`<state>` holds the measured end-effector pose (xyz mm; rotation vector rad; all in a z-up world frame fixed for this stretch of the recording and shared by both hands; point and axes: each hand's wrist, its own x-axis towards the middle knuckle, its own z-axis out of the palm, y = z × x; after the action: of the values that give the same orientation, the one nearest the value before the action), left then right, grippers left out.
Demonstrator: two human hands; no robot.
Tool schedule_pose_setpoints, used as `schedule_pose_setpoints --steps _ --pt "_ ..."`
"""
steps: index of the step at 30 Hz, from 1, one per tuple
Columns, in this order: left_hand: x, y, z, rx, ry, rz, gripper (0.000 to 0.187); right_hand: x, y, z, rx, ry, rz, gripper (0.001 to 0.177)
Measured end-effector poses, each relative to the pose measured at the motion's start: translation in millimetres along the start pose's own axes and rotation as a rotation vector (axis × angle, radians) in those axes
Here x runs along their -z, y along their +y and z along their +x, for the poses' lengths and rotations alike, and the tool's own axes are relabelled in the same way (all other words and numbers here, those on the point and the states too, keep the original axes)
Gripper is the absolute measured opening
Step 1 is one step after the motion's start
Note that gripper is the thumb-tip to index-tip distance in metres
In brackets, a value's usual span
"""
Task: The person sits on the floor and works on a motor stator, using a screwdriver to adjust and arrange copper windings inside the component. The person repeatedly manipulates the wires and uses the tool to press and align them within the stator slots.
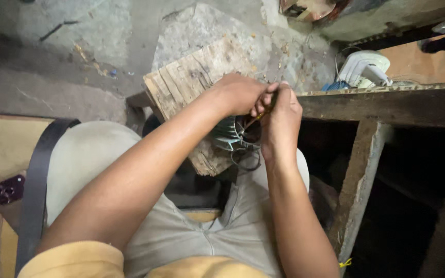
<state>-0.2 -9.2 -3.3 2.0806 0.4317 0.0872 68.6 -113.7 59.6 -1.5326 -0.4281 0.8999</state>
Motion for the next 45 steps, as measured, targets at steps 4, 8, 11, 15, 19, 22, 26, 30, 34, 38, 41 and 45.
schedule_pose_setpoints --steps 4,8,11,15,19,22,26,30,34,38,41,45 --pt "12 9 -3 0.047 -0.088 -0.187 0.026 -7 -3 -7 0.07 -0.046 0.016 0.031" --pt "6 1 -1 -0.048 0.0 0.056 0.019 -11 -6 -23 0.094 -0.053 0.0 0.036" --pt "0 2 4 -0.173 0.165 0.197 0.03 -17 -6 -32 0.14 -0.053 -0.056 0.044" --pt "5 6 2 0.049 -0.125 0.238 0.022 -24 9 -48 0.228 -0.108 -0.208 0.049" --pt "2 1 -1 -0.085 0.109 0.215 0.017 -21 10 -51 0.231 -0.152 -0.167 0.053" --pt "0 -2 -1 -0.031 0.032 0.217 0.017 -17 1 -32 0.117 -0.196 -0.167 0.055" --pt "-12 -27 9 0.095 -0.059 -0.202 0.011 -24 -17 -3 -0.122 -0.222 -0.164 0.055" --pt "-48 -61 40 -0.01 -0.196 -0.965 0.006 -35 -27 15 -0.219 -0.269 -0.205 0.049" --pt "-70 -85 61 -0.133 -0.195 -0.951 0.013 -45 -30 32 -0.246 -0.342 -0.312 0.051" --pt "-65 -87 53 -0.054 -0.04 -0.473 0.021 -44 -31 32 -0.286 -0.327 -0.326 0.051" --pt "-67 -73 54 -0.01 -0.28 -1.496 0.02 -39 -31 26 -0.299 -0.323 -0.284 0.052" --pt "-50 -60 36 -0.04 -0.196 -1.084 0.015 -31 -28 19 -0.256 -0.325 -0.227 0.052"
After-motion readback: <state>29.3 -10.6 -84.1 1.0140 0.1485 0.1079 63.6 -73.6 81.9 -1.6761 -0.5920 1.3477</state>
